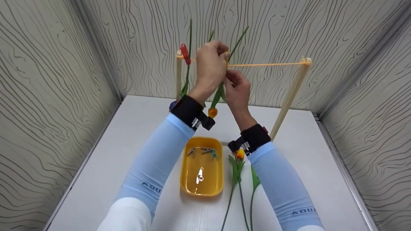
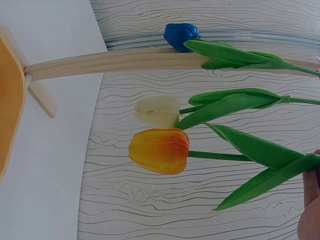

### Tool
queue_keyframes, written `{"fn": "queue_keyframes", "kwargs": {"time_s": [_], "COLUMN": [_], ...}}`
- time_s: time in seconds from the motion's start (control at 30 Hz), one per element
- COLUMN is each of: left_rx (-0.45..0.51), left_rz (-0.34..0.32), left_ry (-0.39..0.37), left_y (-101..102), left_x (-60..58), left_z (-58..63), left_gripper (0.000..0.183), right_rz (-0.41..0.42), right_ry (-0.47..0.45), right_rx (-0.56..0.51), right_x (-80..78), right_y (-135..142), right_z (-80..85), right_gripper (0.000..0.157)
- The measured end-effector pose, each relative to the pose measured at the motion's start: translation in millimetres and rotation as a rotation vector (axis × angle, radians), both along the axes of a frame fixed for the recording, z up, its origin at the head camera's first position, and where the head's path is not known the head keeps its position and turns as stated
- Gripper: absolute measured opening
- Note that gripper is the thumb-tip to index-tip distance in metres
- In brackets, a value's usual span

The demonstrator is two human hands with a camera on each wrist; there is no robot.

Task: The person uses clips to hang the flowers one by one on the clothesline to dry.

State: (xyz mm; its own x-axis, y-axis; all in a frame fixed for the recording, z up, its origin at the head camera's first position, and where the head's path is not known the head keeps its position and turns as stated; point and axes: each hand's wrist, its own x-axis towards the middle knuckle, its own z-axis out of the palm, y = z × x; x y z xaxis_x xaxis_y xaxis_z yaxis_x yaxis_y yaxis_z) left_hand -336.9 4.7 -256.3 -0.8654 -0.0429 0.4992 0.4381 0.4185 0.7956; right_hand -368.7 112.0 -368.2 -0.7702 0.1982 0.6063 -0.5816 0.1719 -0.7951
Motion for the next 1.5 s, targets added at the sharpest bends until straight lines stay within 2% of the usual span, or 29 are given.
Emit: {"fn": "queue_keyframes", "kwargs": {"time_s": [0.2,0.37,0.5,0.7,0.97,1.07,1.2,1.37,1.5], "left_rx": [-0.033,-0.066,-0.088,-0.102,-0.148,-0.153,-0.139,-0.106,-0.090], "left_rz": [0.017,0.023,0.014,0.006,0.036,0.025,0.008,0.019,0.035], "left_ry": [-0.001,-0.023,-0.057,-0.108,-0.095,-0.061,0.032,0.173,0.229], "left_y": [2.1,3.2,3.4,4.8,3.4,1.4,-3.4,-12.0,-18.0], "left_x": [-0.2,1.0,3.2,7.6,10.5,13.7,18.3,21.2,21.5], "left_z": [-0.5,2.3,5.8,11.4,14.8,15.7,14.8,7.0,-1.3], "left_gripper": [0.017,0.018,0.023,0.034,0.038,0.037,0.034,0.029,0.029], "right_rz": [0.002,-0.003,-0.009,-0.022,0.006,0.001,0.005,0.035,0.044], "right_ry": [0.028,0.069,0.085,0.082,0.053,0.051,0.040,0.023,0.023], "right_rx": [-0.068,-0.088,-0.066,-0.062,-0.067,-0.052,-0.032,-0.031,-0.033], "right_x": [-1.6,-2.6,-2.7,-3.4,-4.9,-4.9,-4.7,-5.5,-6.3], "right_y": [0.6,1.7,1.5,1.0,1.8,2.5,3.0,3.4,4.9], "right_z": [2.0,4.9,6.7,6.6,1.6,0.1,-0.2,-1.3,-2.7], "right_gripper": [0.008,0.026,0.031,0.029,0.019,0.016,0.012,0.014,0.017]}}
